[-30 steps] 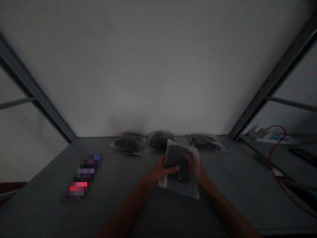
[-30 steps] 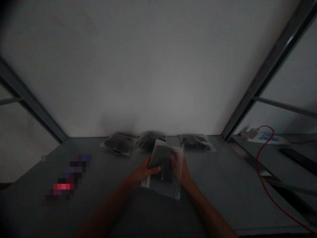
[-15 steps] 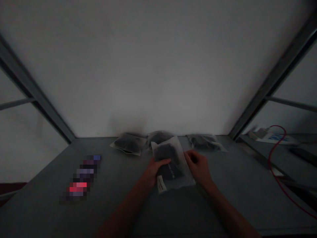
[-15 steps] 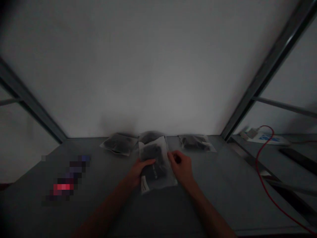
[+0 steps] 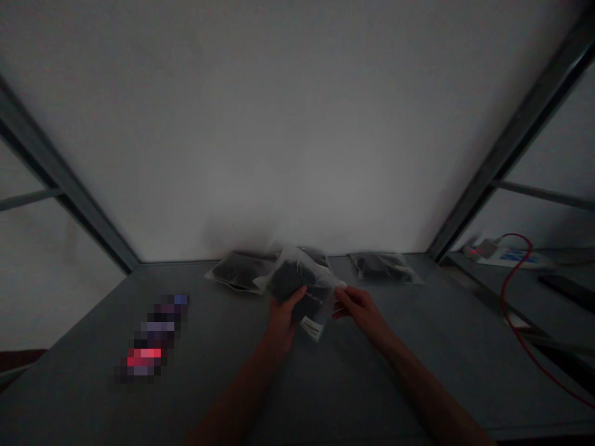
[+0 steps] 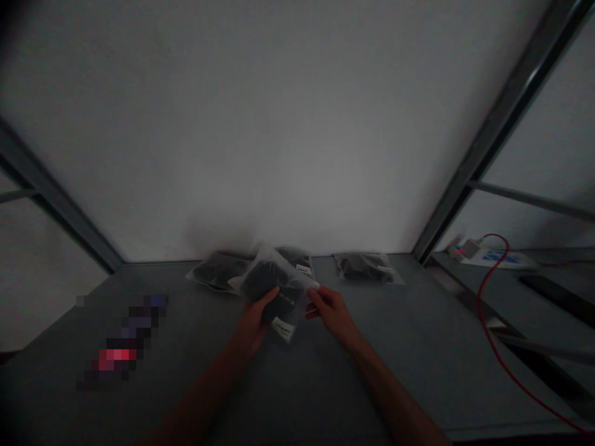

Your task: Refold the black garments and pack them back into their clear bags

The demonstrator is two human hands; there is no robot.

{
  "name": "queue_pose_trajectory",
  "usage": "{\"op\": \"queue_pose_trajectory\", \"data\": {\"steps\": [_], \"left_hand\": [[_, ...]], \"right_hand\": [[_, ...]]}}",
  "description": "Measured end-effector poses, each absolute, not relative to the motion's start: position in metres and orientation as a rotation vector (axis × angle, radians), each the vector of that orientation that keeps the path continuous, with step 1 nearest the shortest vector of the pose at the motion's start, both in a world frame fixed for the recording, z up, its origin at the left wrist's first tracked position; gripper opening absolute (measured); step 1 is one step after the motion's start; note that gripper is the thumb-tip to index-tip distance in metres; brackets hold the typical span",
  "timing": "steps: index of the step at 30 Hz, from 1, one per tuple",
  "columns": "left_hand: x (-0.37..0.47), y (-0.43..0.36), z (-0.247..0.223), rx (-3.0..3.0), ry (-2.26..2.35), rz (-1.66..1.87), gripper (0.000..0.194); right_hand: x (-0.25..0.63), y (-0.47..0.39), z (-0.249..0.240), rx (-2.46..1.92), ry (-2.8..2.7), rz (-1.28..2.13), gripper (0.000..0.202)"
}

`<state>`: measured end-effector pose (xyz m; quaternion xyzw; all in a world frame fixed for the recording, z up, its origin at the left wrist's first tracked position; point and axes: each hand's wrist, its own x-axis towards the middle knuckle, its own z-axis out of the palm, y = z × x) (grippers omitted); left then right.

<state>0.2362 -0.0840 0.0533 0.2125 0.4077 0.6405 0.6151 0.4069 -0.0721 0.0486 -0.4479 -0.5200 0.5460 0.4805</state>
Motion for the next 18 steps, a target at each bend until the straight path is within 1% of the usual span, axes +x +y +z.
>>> {"op": "queue_pose_trajectory", "data": {"steps": [5,9,13,15,18], "left_hand": [[0.237,-0.089,0.059,0.544,0.924,1.45,0.049],[0.221,-0.082,0.064,0.631,0.909,1.477,0.04],[0.206,-0.074,0.068,0.704,0.957,1.461,0.05],[0.203,-0.072,0.07,0.785,1.066,1.365,0.053],[0.203,-0.074,0.071,0.98,1.194,1.137,0.051]], "right_hand": [[0.416,-0.067,0.042,-1.082,-1.091,1.089,0.038],[0.425,-0.065,0.043,-1.053,-0.954,1.053,0.034],[0.43,-0.065,0.048,-1.135,-1.0,0.899,0.036],[0.431,-0.066,0.05,-1.193,-1.065,0.856,0.038],[0.43,-0.067,0.054,-1.256,-1.275,0.896,0.04]]}}
